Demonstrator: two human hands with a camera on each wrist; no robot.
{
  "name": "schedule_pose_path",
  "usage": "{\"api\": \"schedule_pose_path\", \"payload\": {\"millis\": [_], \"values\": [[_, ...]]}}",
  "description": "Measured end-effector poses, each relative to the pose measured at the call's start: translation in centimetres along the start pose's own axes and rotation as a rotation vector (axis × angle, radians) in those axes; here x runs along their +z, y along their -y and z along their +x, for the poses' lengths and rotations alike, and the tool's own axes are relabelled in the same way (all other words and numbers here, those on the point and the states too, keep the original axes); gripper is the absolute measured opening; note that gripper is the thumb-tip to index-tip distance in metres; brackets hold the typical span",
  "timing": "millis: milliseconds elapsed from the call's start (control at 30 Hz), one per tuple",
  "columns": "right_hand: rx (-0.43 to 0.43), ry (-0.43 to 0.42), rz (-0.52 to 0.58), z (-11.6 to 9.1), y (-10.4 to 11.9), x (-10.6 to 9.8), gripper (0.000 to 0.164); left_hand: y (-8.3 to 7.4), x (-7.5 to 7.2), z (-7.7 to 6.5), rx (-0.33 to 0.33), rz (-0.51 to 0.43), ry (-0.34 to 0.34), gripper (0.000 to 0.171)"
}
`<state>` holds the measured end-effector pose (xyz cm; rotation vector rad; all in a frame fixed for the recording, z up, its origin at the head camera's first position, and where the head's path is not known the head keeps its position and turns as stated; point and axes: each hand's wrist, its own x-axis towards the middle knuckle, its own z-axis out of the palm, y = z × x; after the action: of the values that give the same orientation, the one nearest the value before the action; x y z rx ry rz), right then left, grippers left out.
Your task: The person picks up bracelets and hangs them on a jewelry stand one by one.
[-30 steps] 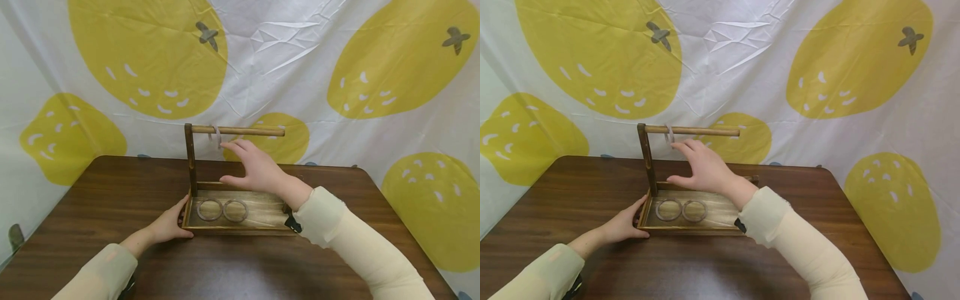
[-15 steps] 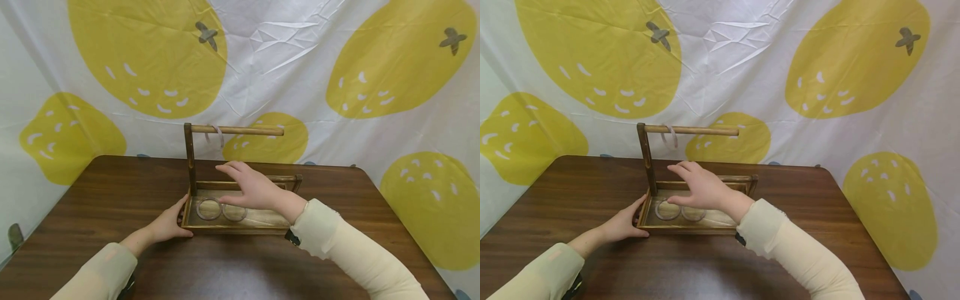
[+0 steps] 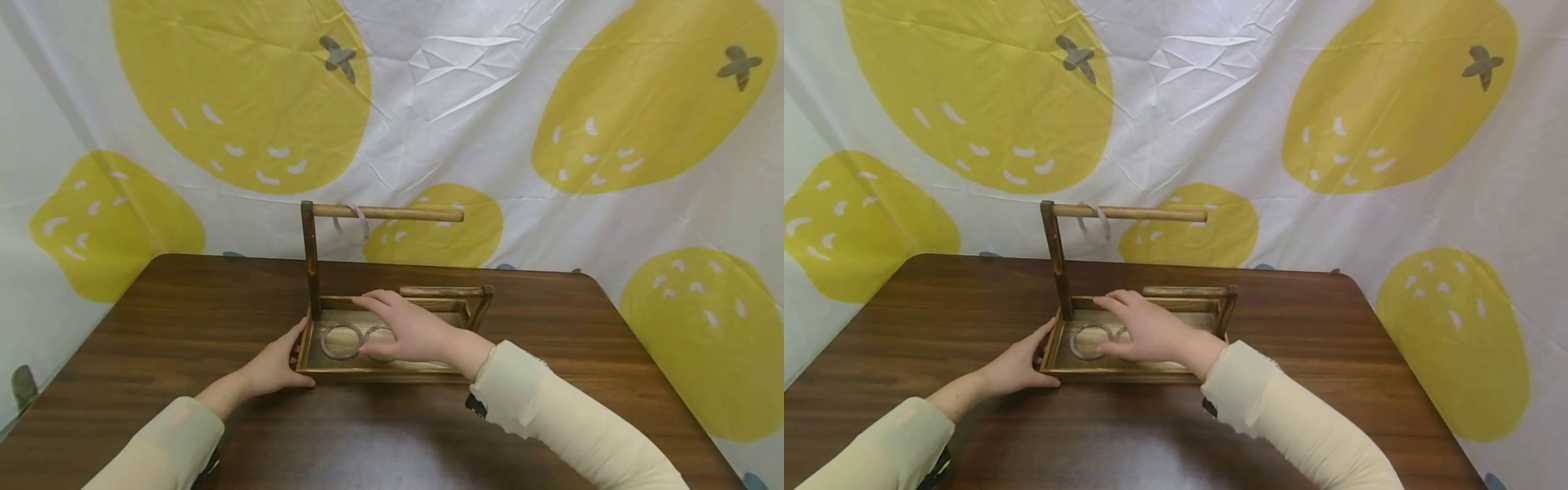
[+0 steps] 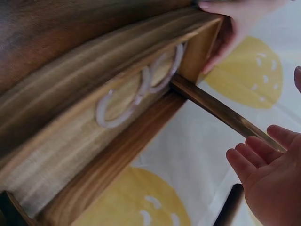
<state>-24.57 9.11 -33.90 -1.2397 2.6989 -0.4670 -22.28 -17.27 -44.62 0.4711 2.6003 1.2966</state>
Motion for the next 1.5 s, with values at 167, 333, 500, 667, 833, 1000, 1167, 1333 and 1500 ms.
{"api": "schedule_pose_path", "payload": {"millis": [167,333,500,667,833,1000,1167,1333,1500], "values": [[0.030,0.041,-0.022,-0.1,-0.5,1.0,0.077,0.1,0.1,0.0,-0.006,0.011,-0.003,0.110],[0.048,0.050,-0.055,0.0,-1.3,2.1,0.077,0.2,0.1,0.1,-0.015,0.024,-0.003,0.110],[0.055,0.034,-0.088,0.3,-2.3,3.0,0.077,0.1,0.1,0.0,-0.011,0.026,-0.008,0.110],[0.073,0.058,-0.062,0.5,-3.3,3.6,0.077,0.1,0.1,0.0,-0.015,0.020,-0.010,0.110],[0.091,0.073,-0.062,0.8,-3.9,4.1,0.077,0.1,0.0,0.0,-0.007,0.013,-0.013,0.110],[0.131,0.095,-0.064,1.1,-4.5,4.9,0.078,0.1,0.0,-0.1,-0.005,0.011,-0.005,0.110],[0.150,0.115,-0.070,1.3,-4.9,5.3,0.078,-0.1,0.0,-0.2,-0.018,0.019,-0.006,0.109],[0.170,0.124,-0.090,1.6,-5.1,5.7,0.077,-0.1,0.0,-0.2,-0.021,0.011,-0.007,0.109],[0.188,0.144,-0.109,2.0,-5.2,5.9,0.076,-0.1,0.0,-0.2,-0.030,0.007,-0.005,0.110]]}}
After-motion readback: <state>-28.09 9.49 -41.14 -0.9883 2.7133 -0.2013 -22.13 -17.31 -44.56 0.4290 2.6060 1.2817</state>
